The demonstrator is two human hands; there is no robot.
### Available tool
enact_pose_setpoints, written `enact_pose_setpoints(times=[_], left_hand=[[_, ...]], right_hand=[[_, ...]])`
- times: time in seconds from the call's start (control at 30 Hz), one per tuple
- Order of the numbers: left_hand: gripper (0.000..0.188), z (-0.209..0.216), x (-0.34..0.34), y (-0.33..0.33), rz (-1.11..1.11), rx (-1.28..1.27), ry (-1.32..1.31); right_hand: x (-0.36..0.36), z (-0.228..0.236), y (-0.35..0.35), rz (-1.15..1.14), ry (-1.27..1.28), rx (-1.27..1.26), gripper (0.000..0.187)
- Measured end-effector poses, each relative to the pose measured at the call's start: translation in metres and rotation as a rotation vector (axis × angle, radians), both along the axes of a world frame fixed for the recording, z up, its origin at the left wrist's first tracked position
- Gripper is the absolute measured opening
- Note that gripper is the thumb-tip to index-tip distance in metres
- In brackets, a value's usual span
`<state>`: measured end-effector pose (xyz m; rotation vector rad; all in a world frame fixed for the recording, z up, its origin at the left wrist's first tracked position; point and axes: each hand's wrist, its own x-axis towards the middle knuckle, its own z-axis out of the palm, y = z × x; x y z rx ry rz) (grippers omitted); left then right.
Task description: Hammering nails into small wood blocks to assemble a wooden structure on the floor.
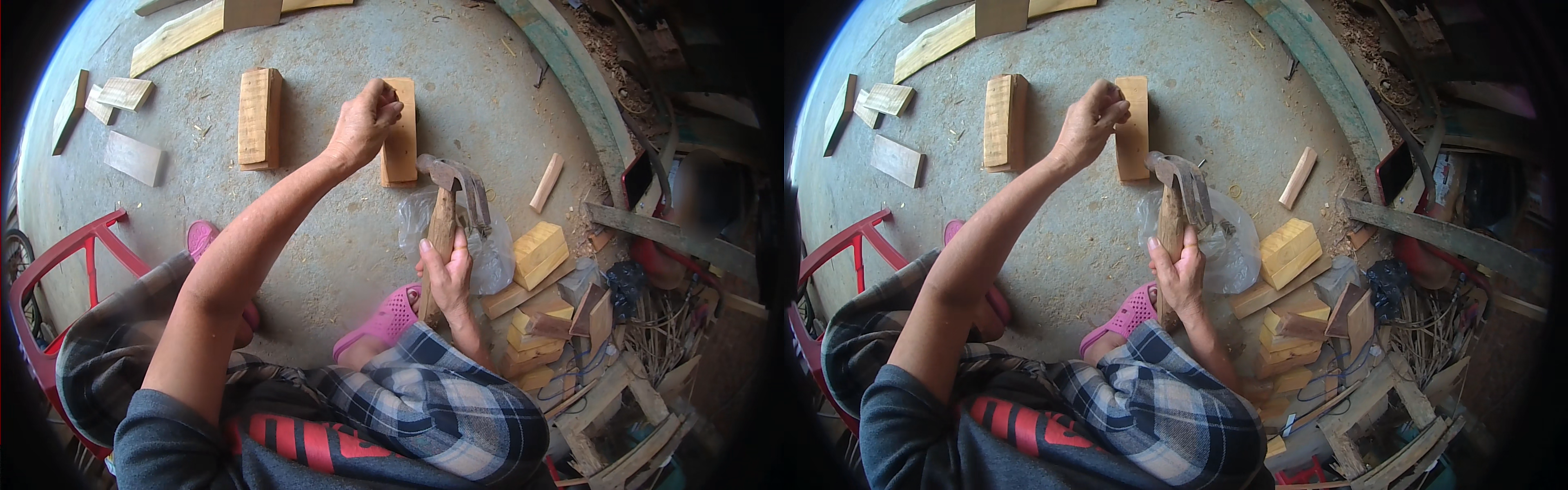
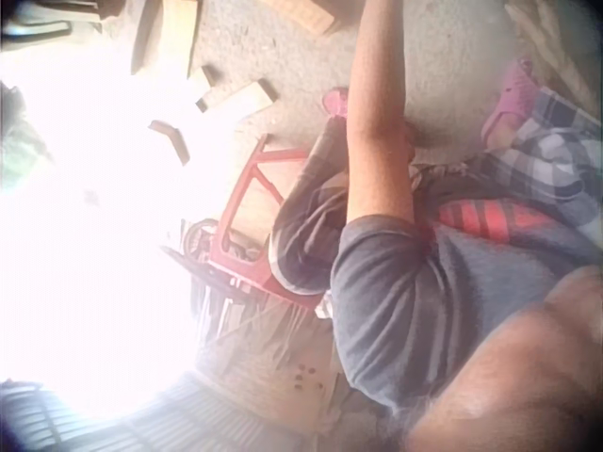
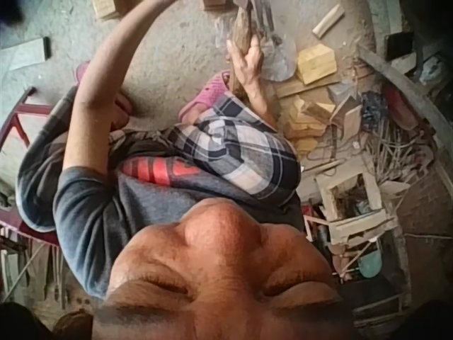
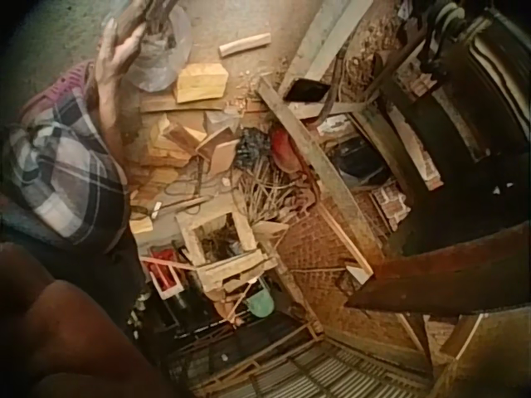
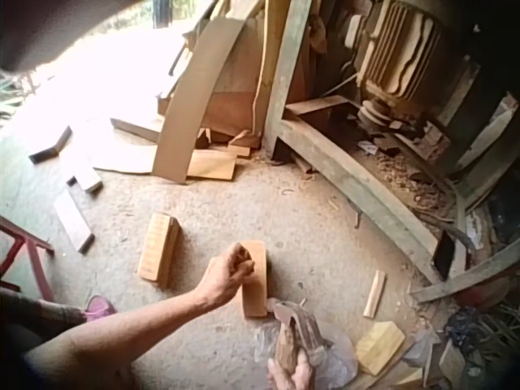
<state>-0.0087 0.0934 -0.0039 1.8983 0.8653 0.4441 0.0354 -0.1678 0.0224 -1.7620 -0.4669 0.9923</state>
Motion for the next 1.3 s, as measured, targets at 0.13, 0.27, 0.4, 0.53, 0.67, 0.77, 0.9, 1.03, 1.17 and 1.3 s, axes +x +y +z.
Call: enact_pose_setpoints(times=[0.13, 0.27, 0.4, 0.53, 0.67, 0.77, 0.9, 1.03, 1.17, 1.3], left_hand=[[0.015, -0.017, -0.066, -0.019, 0.228, -0.014, 0.193], [0.013, -0.048, -0.104, -0.055, 0.126, 0.208, 0.414], [0.014, -0.069, -0.114, -0.06, 0.158, 0.239, 0.341], [0.02, -0.071, -0.118, -0.062, 0.186, 0.21, 0.26], [0.017, -0.071, -0.122, -0.071, 0.263, 0.139, 0.186], [0.015, -0.071, -0.125, -0.075, 0.334, 0.099, 0.218], [0.012, -0.069, -0.121, -0.075, 0.361, 0.094, 0.236], [0.012, -0.066, -0.119, -0.074, 0.405, -0.039, 0.228], [0.013, -0.061, -0.118, -0.072, 0.404, -0.137, 0.255], [0.012, -0.061, -0.119, -0.072, 0.42, -0.127, 0.245]], right_hand=[[-0.007, -0.008, -0.013, 0.088, -0.052, -0.025, 0.04], [-0.014, -0.013, -0.015, 0.184, -0.125, 0.065, 0.041], [-0.012, -0.011, 0.001, 0.331, -0.169, -0.012, 0.051], [-0.006, -0.008, 0.013, 0.487, -0.243, -0.088, 0.045], [-0.006, -0.02, 0.011, 0.525, -0.313, -0.075, 0.04], [-0.008, -0.027, 0.016, 0.548, -0.314, -0.14, 0.039], [-0.007, -0.032, 0.022, 0.545, -0.347, -0.111, 0.039], [-0.006, -0.031, 0.03, 0.535, -0.319, -0.084, 0.038], [-0.004, -0.035, 0.031, 0.526, -0.289, -0.13, 0.038], [-0.004, -0.035, 0.032, 0.521, -0.342, -0.109, 0.038]])
